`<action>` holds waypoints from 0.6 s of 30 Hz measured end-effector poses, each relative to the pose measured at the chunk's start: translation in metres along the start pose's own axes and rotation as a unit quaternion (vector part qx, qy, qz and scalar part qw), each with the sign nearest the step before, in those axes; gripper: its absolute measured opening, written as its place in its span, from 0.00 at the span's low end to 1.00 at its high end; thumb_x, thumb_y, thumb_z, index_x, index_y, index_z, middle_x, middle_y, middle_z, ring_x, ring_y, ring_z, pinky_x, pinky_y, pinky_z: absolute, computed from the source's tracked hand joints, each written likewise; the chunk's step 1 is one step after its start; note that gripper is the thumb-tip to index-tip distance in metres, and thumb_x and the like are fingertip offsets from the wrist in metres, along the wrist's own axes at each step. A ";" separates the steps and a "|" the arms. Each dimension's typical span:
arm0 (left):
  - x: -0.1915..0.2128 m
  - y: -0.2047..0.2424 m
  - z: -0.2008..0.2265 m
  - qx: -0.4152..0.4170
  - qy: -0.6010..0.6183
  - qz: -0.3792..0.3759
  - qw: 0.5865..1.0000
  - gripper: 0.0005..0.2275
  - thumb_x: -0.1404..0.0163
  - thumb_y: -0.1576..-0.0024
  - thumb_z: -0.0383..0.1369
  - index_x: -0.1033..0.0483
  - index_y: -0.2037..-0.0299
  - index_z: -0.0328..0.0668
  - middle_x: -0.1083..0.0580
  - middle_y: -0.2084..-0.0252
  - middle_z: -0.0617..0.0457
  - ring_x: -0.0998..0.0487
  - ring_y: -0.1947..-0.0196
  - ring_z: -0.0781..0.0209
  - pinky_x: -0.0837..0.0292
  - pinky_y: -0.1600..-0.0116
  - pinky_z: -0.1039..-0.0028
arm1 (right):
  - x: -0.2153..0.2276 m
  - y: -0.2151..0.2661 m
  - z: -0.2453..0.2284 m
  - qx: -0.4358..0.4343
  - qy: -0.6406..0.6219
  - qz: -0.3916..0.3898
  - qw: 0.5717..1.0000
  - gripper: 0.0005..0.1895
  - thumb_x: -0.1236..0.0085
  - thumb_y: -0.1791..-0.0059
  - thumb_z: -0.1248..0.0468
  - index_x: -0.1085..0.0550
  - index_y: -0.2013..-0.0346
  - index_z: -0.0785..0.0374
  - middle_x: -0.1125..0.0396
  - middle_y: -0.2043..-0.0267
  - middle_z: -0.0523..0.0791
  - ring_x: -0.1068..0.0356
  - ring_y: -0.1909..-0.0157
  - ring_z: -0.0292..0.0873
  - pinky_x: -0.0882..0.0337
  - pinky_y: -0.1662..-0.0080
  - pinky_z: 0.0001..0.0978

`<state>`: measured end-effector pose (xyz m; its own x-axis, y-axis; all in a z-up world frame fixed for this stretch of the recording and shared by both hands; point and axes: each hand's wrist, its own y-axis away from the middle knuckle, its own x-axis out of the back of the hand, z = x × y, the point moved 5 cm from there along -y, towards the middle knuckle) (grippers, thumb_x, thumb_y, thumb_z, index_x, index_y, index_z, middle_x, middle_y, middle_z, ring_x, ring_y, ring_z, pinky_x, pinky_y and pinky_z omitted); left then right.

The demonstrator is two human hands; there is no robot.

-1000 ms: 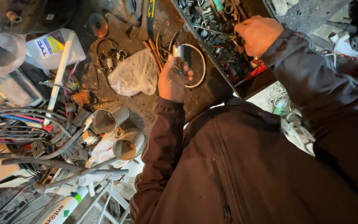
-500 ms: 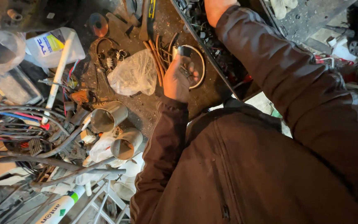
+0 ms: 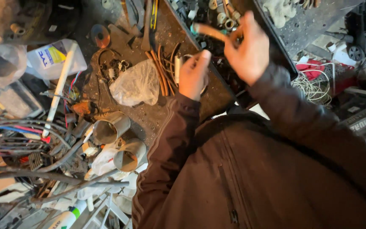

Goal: The person organizes various tools and hardware on a cluttered workbench. They pick up and place items such as pliers, screwdrivers, and a red toolbox, then sort through a plastic bag containing small metal parts and wires.

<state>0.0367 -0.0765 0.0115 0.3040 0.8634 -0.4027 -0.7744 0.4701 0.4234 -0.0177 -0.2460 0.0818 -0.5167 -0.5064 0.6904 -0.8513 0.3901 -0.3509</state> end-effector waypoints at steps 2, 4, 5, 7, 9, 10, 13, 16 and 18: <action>-0.013 0.001 -0.012 0.038 -0.085 -0.028 0.995 0.12 0.48 0.37 0.41 0.21 0.60 0.38 0.34 0.80 0.65 0.38 0.85 0.75 0.46 0.80 0.80 | 0.010 0.033 -0.011 0.014 -0.066 0.013 0.998 0.31 0.35 0.47 0.71 0.42 0.35 0.76 0.26 0.55 0.54 0.24 0.51 0.54 0.25 0.46 0.45; -0.009 0.001 -0.025 0.021 -0.055 -0.039 0.997 0.13 0.48 0.36 0.40 0.21 0.61 0.37 0.35 0.79 0.65 0.39 0.83 0.76 0.47 0.79 0.81 | 0.021 0.043 -0.035 -0.003 -0.099 -0.026 0.995 0.27 0.35 0.49 0.72 0.38 0.40 0.74 0.26 0.56 0.54 0.24 0.49 0.54 0.27 0.44 0.45; -0.007 0.001 -0.030 0.003 -0.024 -0.051 0.998 0.13 0.47 0.34 0.40 0.21 0.62 0.36 0.36 0.78 0.65 0.40 0.82 0.76 0.48 0.77 0.81 | 0.024 0.048 -0.046 -0.019 -0.132 -0.064 0.989 0.22 0.34 0.51 0.73 0.34 0.46 0.72 0.26 0.56 0.54 0.23 0.48 0.55 0.28 0.43 0.46; 0.000 0.001 -0.026 0.004 -0.011 -0.037 0.999 0.12 0.46 0.35 0.39 0.21 0.61 0.35 0.36 0.78 0.65 0.40 0.82 0.76 0.49 0.77 0.81 | 0.021 0.042 -0.035 -0.035 -0.162 -0.082 0.983 0.22 0.35 0.49 0.71 0.34 0.44 0.73 0.26 0.56 0.54 0.24 0.50 0.54 0.27 0.44 0.45; 0.012 0.007 -0.017 0.004 0.002 -0.021 1.000 0.12 0.45 0.36 0.37 0.22 0.61 0.34 0.35 0.78 0.65 0.40 0.82 0.76 0.50 0.77 0.81 | 0.010 0.031 -0.019 -0.049 -0.194 -0.101 0.975 0.23 0.35 0.48 0.70 0.34 0.43 0.74 0.26 0.55 0.53 0.24 0.51 0.53 0.26 0.46 0.45; 0.019 0.009 -0.004 -0.031 -0.037 -0.008 0.999 0.12 0.45 0.36 0.37 0.21 0.59 0.32 0.33 0.77 0.65 0.39 0.80 0.76 0.48 0.76 0.81 | 0.007 0.017 -0.012 0.010 -0.092 -0.072 0.993 0.20 0.36 0.46 0.70 0.32 0.43 0.74 0.28 0.52 0.56 0.26 0.49 0.57 0.26 0.47 0.46; 0.052 0.010 0.013 -0.140 -0.137 0.034 0.980 0.13 0.45 0.35 0.36 0.19 0.57 0.29 0.27 0.72 0.62 0.33 0.74 0.75 0.38 0.69 0.80 | -0.046 -0.019 0.039 0.078 0.123 -0.044 0.988 0.19 0.37 0.47 0.66 0.30 0.46 0.73 0.30 0.52 0.57 0.28 0.51 0.60 0.27 0.53 0.45; 0.097 -0.007 0.007 -0.166 -0.270 0.119 0.941 0.15 0.44 0.37 0.39 0.18 0.58 0.29 0.22 0.71 0.55 0.26 0.71 0.70 0.30 0.65 0.75 | -0.120 -0.049 0.103 0.071 0.289 -0.063 0.953 0.19 0.39 0.51 0.62 0.28 0.50 0.71 0.29 0.57 0.55 0.27 0.57 0.57 0.26 0.61 0.44; 0.130 -0.021 -0.007 -0.116 -0.339 0.176 0.917 0.17 0.44 0.40 0.42 0.17 0.59 0.31 0.21 0.73 0.50 0.25 0.74 0.65 0.29 0.67 0.71 | -0.117 -0.024 0.142 0.058 0.342 -0.081 0.934 0.18 0.40 0.52 0.61 0.26 0.52 0.69 0.28 0.58 0.55 0.27 0.58 0.56 0.26 0.63 0.44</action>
<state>0.0886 0.0241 -0.0558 0.2274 0.9063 0.3561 -0.9638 0.1573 0.2151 0.0502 -0.3053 -0.0806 -0.2335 0.0742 0.9695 -0.9381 0.2449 -0.2447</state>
